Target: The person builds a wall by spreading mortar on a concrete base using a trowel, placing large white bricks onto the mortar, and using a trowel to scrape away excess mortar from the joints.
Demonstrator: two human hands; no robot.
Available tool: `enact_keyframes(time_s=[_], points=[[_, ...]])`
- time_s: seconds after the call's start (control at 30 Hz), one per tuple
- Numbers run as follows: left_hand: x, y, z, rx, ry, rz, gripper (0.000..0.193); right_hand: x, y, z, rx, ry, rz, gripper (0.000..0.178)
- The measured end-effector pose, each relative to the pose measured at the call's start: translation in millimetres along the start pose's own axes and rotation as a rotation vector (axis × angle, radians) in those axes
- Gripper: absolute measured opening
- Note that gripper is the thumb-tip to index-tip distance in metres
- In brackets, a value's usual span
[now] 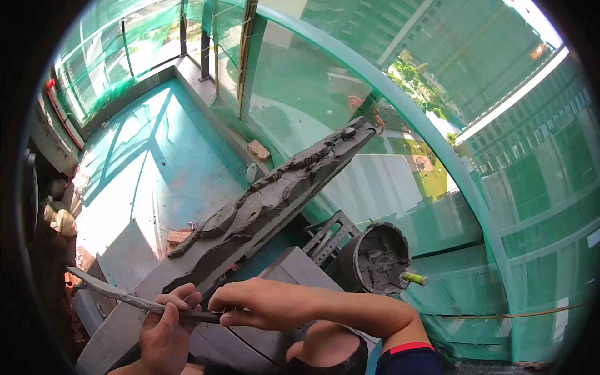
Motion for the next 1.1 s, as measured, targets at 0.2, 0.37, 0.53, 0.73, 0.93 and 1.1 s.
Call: enact_keyframes(time_s=[0.2,0.37,0.53,0.73,0.93,1.1], points=[[-18,-7,-31,0.096,0.06,0.287,0.024,-229,-138,-167,-0.751,1.196,-0.638,0.051],[-9,-123,34,-0.539,-0.121,-0.25,0.02,-410,-126,-280,-0.545,1.868,-0.319,0.074],[-14,-27,-27,-0.098,-0.025,0.221,0.019,-405,-100,-292,-0.551,1.759,-0.668,0.044],[-15,-17,-34,-0.065,-0.078,0.267,0.025,-385,-94,-217,-0.965,1.606,-0.402,0.023],[-9,-11,-33,-0.15,-0.095,0.307,0.028,-386,-107,-245,-1.137,1.485,-0.332,0.019],[-13,-4,-35,-0.089,-0.071,0.31,0.028,-363,-84,-251,-0.963,1.419,-0.289,0.02]])
Point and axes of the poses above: each hand's wrist, its own x-axis towards the middle knuckle, its own y-axis out of the palm, z = x × y, the point moved 5 cm from there along x, towards the middle knuckle, and after that the axes turned 10 degrees about x, right-handed, at the moved point
